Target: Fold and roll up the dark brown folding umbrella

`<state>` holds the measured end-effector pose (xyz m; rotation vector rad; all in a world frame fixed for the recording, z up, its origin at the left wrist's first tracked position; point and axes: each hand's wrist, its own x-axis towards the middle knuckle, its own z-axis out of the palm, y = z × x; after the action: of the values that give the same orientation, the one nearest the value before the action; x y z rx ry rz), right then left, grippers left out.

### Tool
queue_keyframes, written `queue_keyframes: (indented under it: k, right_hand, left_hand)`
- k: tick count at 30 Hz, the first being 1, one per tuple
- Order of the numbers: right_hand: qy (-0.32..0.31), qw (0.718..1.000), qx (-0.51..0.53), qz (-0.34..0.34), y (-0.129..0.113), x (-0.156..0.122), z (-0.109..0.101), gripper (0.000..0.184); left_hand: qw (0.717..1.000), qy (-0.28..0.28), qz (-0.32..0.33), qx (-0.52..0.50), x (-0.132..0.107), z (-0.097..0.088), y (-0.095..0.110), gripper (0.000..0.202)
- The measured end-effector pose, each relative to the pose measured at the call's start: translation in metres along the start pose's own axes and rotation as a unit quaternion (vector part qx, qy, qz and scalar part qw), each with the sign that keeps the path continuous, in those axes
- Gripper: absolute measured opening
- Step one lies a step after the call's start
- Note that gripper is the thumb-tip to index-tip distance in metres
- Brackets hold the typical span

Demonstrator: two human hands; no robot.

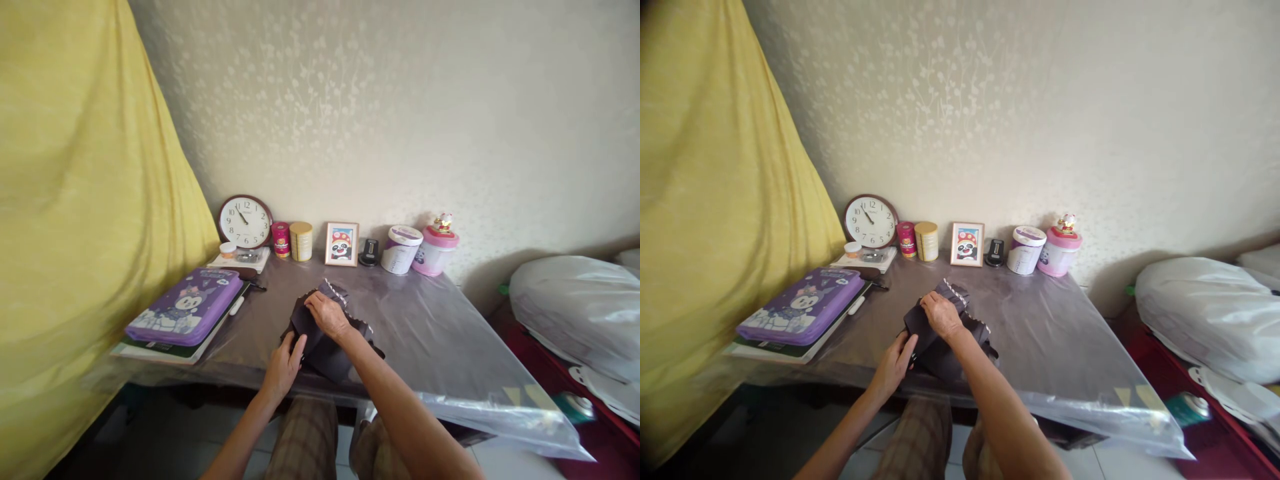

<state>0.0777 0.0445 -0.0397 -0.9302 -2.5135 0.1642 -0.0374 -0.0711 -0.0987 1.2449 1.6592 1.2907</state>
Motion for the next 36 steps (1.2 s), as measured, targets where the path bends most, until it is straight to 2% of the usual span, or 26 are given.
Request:
queue_keyframes:
  k: [5,9,11,13,15,17,21,26,31,36]
  right_hand:
    - [0.009,1.0,0.016,-0.005,0.004,-0.004,0.001,0.021]
    - [-0.037,0.999,-0.003,-0.026,0.018,-0.005,0.002,0.019]
    - [-0.039,0.999,-0.012,-0.007,0.028,-0.005,-0.001,0.019]
    - [-0.028,0.999,-0.007,0.041,0.039,-0.01,-0.01,0.022]
    - [-0.035,0.993,0.003,0.109,0.052,-0.019,-0.022,0.024]
    - [-0.05,0.989,-0.002,0.139,0.065,-0.031,-0.034,0.024]
    - [-0.089,0.978,-0.011,0.188,0.088,-0.057,-0.05,0.024]
    - [-0.142,0.969,0.02,0.203,0.101,-0.075,-0.054,0.021]
    - [-0.167,0.962,0.063,0.207,0.102,-0.08,-0.055,0.017]
    - [-0.183,0.954,0.093,0.219,0.102,-0.082,-0.054,0.014]
  left_hand:
    - [0.999,0.023,-0.032,0.014,0.003,0.004,-0.005,0.052]
    - [0.997,0.034,-0.059,-0.02,-0.001,0.004,0.001,0.06]
    - [0.996,0.037,-0.076,-0.034,-0.003,0.002,0.007,0.068]
    - [0.995,0.02,-0.081,-0.047,-0.003,-0.001,0.012,0.073]
    - [0.996,-0.014,-0.073,-0.058,-0.002,-0.005,0.013,0.068]
    - [0.995,-0.037,-0.069,-0.062,0.001,-0.008,0.011,0.059]
    - [0.994,-0.038,-0.082,-0.062,0.008,-0.012,0.004,0.054]
    - [0.994,-0.051,-0.08,-0.049,0.013,-0.015,0.0,0.056]
    - [0.994,-0.043,-0.093,-0.037,0.013,-0.015,0.003,0.054]
    - [0.991,-0.044,-0.103,-0.069,0.015,-0.016,0.002,0.061]
